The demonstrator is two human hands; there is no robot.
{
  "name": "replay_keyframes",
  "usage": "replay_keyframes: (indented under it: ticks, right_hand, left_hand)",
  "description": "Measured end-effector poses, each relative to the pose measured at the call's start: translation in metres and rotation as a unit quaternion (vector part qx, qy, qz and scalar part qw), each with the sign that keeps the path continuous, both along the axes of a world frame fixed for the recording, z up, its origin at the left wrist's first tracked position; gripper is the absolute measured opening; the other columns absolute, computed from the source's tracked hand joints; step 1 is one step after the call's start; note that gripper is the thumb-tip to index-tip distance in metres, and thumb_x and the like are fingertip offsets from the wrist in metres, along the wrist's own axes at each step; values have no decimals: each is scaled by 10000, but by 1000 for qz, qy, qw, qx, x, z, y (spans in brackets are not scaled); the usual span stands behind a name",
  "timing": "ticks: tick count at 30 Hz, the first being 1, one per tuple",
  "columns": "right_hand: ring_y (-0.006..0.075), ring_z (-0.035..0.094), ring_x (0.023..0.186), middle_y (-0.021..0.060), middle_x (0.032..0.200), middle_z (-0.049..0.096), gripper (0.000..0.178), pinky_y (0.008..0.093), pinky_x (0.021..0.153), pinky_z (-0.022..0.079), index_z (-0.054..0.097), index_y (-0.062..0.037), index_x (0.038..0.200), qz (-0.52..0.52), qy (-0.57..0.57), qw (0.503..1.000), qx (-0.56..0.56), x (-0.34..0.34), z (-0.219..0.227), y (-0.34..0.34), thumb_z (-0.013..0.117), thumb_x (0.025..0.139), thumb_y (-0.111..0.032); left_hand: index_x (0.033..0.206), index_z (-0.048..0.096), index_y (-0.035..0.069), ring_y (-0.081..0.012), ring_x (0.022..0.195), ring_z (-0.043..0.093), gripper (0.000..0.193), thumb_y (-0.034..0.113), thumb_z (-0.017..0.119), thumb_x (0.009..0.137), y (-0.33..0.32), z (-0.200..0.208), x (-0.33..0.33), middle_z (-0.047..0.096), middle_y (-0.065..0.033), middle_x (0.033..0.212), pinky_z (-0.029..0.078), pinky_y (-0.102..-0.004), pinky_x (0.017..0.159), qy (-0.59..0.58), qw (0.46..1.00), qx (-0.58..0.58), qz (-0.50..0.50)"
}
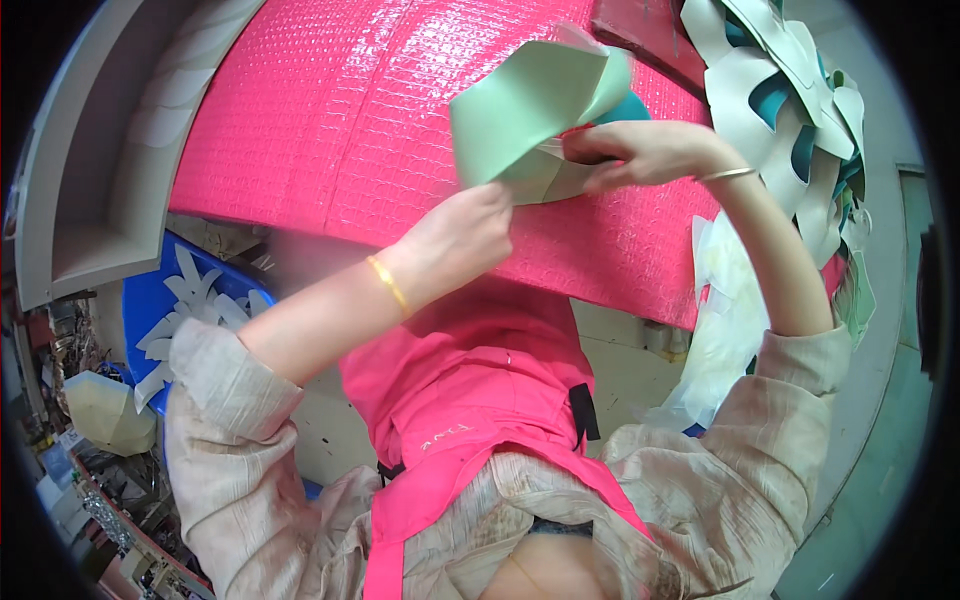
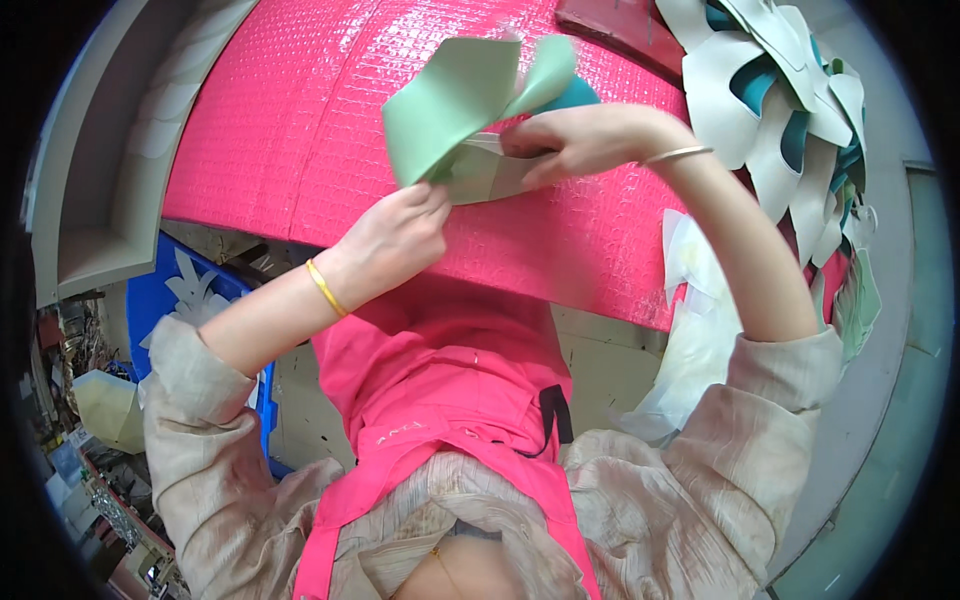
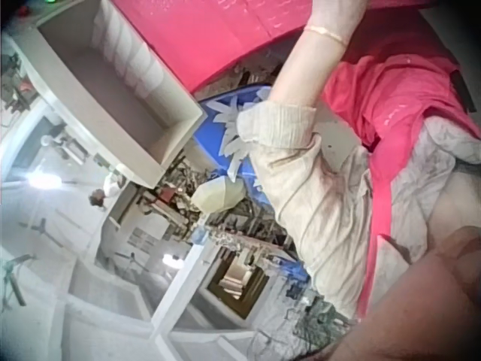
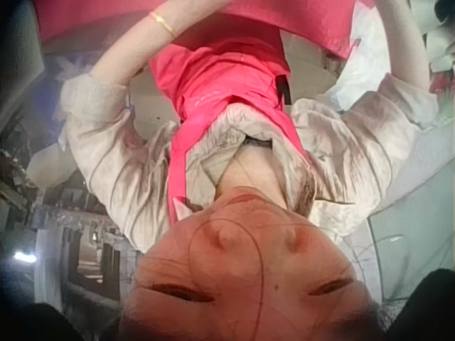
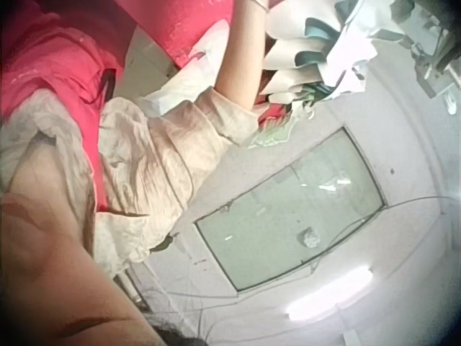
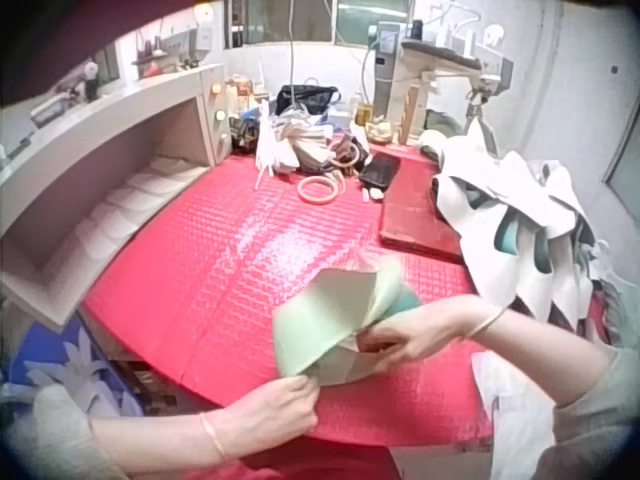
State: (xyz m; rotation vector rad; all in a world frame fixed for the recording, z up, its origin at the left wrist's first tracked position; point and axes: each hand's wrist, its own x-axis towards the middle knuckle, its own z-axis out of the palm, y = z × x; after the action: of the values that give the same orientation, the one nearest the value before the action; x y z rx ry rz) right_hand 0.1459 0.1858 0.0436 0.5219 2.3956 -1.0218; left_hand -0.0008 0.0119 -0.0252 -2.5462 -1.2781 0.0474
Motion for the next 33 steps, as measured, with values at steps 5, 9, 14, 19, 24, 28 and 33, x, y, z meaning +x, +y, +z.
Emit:
replay_keyframes:
  ticks: [5,9,14,19,24,28,33]
  right_hand:
    - [274,601,843,179,901,619,470,339,732,477,549,-34,1089,-37,97,993,47,-24,-60,-23,682,676,-215]
    - [293,598,826,181,891,618,407,349,729,478,556,-35,1077,-100,172,977,77,-33,-75,-29,636,694,-145]
    - [290,568,932,197,983,599,319,340,836,440,559,4,1068,-119,65,985,106,-42,-57,-42,621,769,-86]
    - [296,582,897,198,963,599,309,344,790,457,580,-1,1041,-44,76,985,150,-41,-61,-38,617,761,-128]
    - [337,605,760,210,818,606,281,376,661,496,598,-14,930,57,232,952,194,-36,-62,-33,596,658,-86]
    - [325,607,725,191,759,605,270,376,645,498,601,-12,871,75,180,952,236,-34,-64,-32,647,639,-140]
    - [260,616,715,154,764,622,224,346,628,481,611,-30,911,102,125,970,180,-33,-61,-12,626,709,-128]
  left_hand:
    - [590,604,72,-185,817,500,96,137,534,598,-12,-8,1,524,-56,768,379,-270,831,39,996,64,44]
    - [700,624,36,-190,875,499,151,132,533,627,-17,-12,-10,515,-65,819,359,-295,907,-52,996,47,55]
    - [866,626,9,-192,943,495,246,112,525,666,-23,-21,-8,507,-55,875,340,-314,952,-82,989,64,110]
    - [888,621,13,-182,918,496,230,90,519,697,-27,-22,-7,516,-46,905,345,-322,949,-202,966,34,161]
    - [952,611,31,-197,849,503,286,65,514,685,-22,-29,2,521,-47,928,381,-348,916,-202,969,36,137]
    - [965,597,8,-209,863,498,303,65,508,681,-24,-30,4,515,-59,935,386,-332,901,-281,945,27,167]
    - [1008,584,22,-208,872,487,336,63,503,685,-15,-33,16,512,-65,937,404,-315,855,-245,953,57,170]
